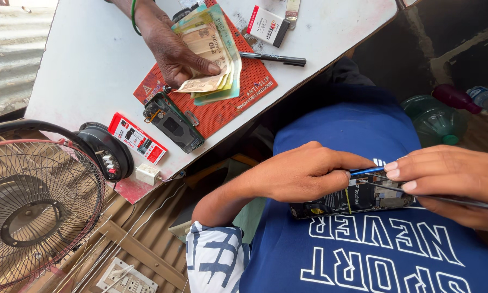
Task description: The person repairs a disassembled smartphone, prying along the edge of the open phone with a pry tool and using tweezers to lift and reposition internal components. They unscrew and remove small parts, work on the phone's internals at the bench, and later handle a small component and wire near a soldering station.
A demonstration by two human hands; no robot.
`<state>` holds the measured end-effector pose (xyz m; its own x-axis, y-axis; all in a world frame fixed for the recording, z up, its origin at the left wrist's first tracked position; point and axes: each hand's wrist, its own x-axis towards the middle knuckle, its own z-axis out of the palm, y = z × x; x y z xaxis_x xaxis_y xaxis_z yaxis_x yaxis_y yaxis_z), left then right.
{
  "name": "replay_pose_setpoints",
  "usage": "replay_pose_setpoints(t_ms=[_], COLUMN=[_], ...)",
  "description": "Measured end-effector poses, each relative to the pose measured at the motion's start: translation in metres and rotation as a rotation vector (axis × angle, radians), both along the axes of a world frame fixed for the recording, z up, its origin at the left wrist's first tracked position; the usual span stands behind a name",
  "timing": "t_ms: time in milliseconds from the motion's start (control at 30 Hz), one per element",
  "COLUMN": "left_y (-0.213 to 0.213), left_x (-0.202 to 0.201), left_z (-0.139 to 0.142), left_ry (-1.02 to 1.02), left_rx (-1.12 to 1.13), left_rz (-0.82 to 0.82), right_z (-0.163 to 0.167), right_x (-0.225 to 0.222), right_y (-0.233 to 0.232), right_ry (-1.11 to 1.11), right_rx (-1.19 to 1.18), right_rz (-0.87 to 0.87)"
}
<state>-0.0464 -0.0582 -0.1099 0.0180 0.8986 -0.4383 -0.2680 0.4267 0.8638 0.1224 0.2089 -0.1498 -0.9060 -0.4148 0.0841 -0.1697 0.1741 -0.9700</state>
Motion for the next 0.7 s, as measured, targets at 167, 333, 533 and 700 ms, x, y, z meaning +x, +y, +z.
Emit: replay_pose_setpoints(t_ms=[167,333,533,700], left_y=[-0.001,0.000,0.001,-0.004], left_x=[-0.002,-0.002,-0.002,-0.004], left_z=[0.001,0.004,0.006,0.004], left_ry=[0.027,0.014,0.091,0.123], left_rx=[0.007,0.035,0.018,0.041], left_rz=[-0.049,-0.012,-0.066,-0.063], right_z=[-0.009,-0.011,-0.008,-0.006], right_x=[0.003,0.003,-0.005,-0.010], right_y=[0.007,0.006,0.010,0.004], right_ry=[-0.122,-0.127,-0.083,-0.021], right_rx=[-0.169,-0.227,-0.295,-0.337], right_rz=[0.011,-0.025,0.069,0.047])
